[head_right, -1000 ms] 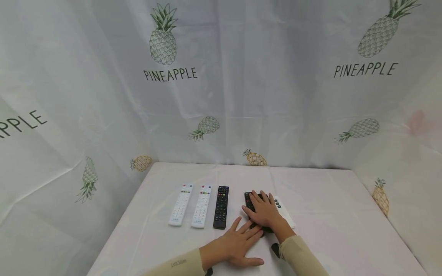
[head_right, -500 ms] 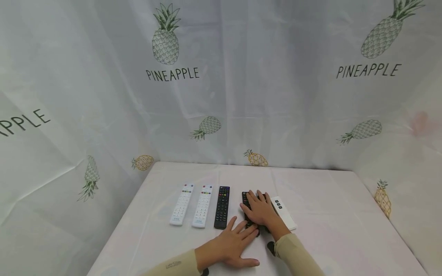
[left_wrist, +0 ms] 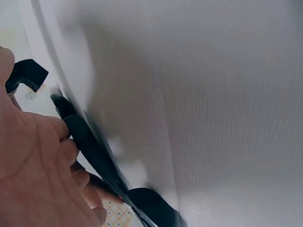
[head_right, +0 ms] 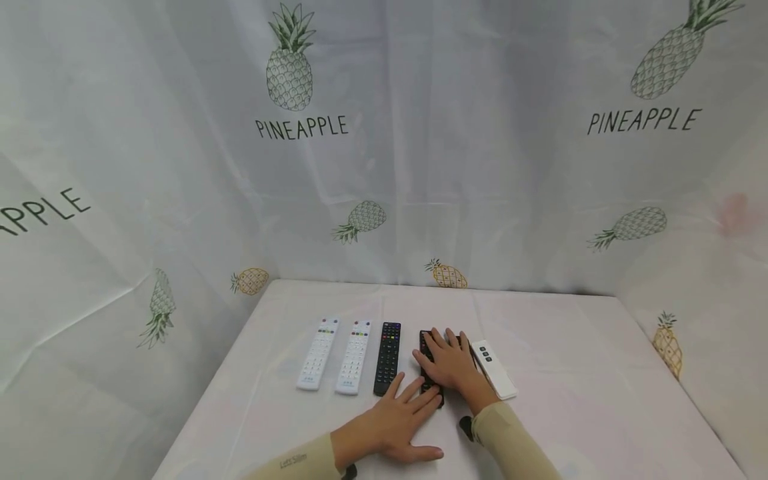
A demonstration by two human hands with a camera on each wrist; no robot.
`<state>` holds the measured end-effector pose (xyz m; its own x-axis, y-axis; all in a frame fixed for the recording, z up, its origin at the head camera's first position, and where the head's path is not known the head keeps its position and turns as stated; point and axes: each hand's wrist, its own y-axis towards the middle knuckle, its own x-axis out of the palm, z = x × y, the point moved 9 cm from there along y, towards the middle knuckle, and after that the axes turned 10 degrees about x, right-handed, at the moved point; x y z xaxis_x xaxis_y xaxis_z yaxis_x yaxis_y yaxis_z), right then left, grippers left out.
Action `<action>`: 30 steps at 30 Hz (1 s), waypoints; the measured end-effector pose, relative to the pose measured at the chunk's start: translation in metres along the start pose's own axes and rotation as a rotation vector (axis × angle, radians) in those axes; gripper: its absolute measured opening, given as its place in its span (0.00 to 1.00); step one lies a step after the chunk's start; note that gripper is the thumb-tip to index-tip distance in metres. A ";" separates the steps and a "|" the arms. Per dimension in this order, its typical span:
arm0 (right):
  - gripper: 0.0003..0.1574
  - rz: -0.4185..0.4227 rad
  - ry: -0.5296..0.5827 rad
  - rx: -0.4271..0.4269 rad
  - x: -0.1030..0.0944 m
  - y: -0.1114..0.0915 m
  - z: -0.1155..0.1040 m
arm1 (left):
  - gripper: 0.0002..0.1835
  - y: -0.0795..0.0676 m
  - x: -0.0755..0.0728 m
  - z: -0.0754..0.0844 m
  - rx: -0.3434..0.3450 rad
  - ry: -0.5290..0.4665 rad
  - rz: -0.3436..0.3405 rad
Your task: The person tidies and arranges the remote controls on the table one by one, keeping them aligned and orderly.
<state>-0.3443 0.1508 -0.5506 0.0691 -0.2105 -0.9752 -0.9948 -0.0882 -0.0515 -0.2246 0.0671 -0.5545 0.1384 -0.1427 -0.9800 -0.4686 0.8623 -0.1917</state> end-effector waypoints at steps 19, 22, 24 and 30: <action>0.46 -0.015 0.009 0.001 0.002 0.004 -0.006 | 0.47 -0.009 -0.015 0.001 -0.005 -0.007 -0.005; 0.46 -0.021 0.001 0.004 0.004 0.005 -0.006 | 0.48 -0.009 -0.013 -0.001 -0.007 -0.019 -0.009; 0.45 -0.024 0.000 0.005 0.005 0.006 -0.006 | 0.48 -0.009 -0.010 -0.002 -0.011 -0.026 -0.014; 0.45 -0.019 0.009 0.006 0.003 0.005 -0.009 | 0.45 -0.008 -0.004 -0.006 -0.027 -0.071 -0.023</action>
<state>-0.3487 0.1409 -0.5515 0.0888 -0.2175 -0.9720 -0.9937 -0.0867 -0.0714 -0.2270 0.0580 -0.5489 0.2103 -0.1267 -0.9694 -0.4882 0.8455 -0.2164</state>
